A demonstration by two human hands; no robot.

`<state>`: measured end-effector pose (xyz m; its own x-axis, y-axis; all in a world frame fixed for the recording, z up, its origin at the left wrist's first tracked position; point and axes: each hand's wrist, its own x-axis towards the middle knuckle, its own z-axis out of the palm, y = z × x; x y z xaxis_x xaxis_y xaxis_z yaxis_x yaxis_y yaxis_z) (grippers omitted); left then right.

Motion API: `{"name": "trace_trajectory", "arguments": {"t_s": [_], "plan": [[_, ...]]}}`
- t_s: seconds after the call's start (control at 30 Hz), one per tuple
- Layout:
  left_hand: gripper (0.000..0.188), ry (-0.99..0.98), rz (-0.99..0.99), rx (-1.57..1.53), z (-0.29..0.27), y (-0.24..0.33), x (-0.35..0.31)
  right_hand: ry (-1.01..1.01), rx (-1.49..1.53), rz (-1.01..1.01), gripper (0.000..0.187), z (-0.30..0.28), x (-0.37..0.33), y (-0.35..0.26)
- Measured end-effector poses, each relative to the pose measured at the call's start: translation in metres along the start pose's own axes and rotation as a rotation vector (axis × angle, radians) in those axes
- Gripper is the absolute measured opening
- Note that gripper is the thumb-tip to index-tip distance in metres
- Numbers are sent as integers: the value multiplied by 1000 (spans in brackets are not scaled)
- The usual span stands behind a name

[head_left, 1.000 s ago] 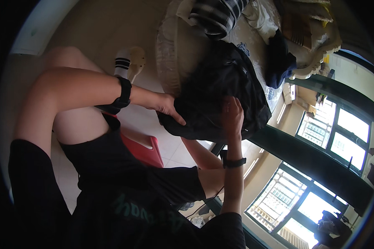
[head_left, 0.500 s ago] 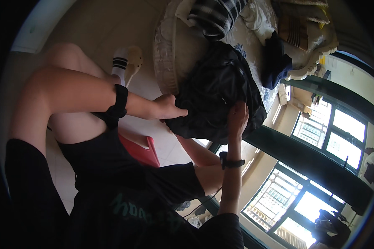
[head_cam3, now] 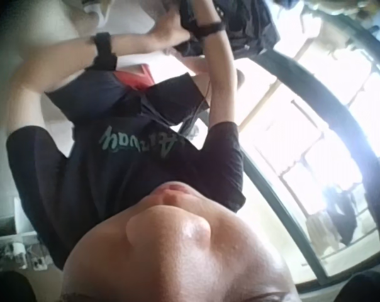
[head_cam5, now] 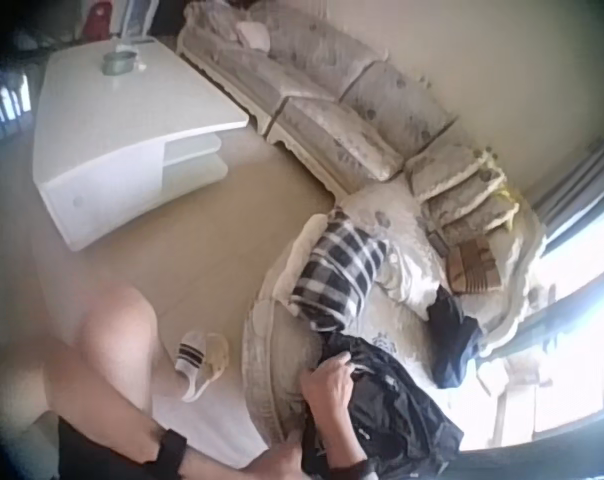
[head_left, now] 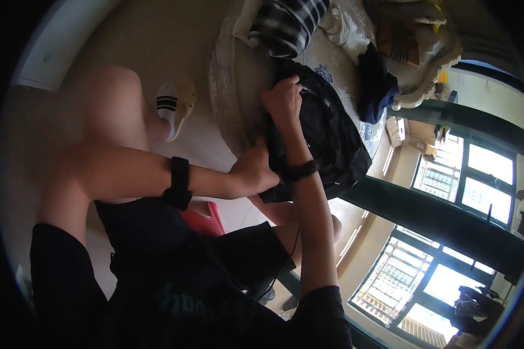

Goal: Folding a white shirt, a checkered shirt, and black trousers on a round table.

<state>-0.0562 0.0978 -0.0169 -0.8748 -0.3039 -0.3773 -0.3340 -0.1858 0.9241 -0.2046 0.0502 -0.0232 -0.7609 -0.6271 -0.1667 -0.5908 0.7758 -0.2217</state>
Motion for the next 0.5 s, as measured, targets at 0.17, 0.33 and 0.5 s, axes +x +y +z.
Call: {"name": "trace_trajectory", "arguments": {"t_s": [0.17,0.33,0.5], "plan": [[68,-18,-68,-27,10,16,4,29,-16,54,51,-12,16,3],[56,53,60,-42,13,27,15,203,330,90,39,-24,37,31],[52,44,173,-66,-2,37,34,359,735,39,19,-43,81,57]]}}
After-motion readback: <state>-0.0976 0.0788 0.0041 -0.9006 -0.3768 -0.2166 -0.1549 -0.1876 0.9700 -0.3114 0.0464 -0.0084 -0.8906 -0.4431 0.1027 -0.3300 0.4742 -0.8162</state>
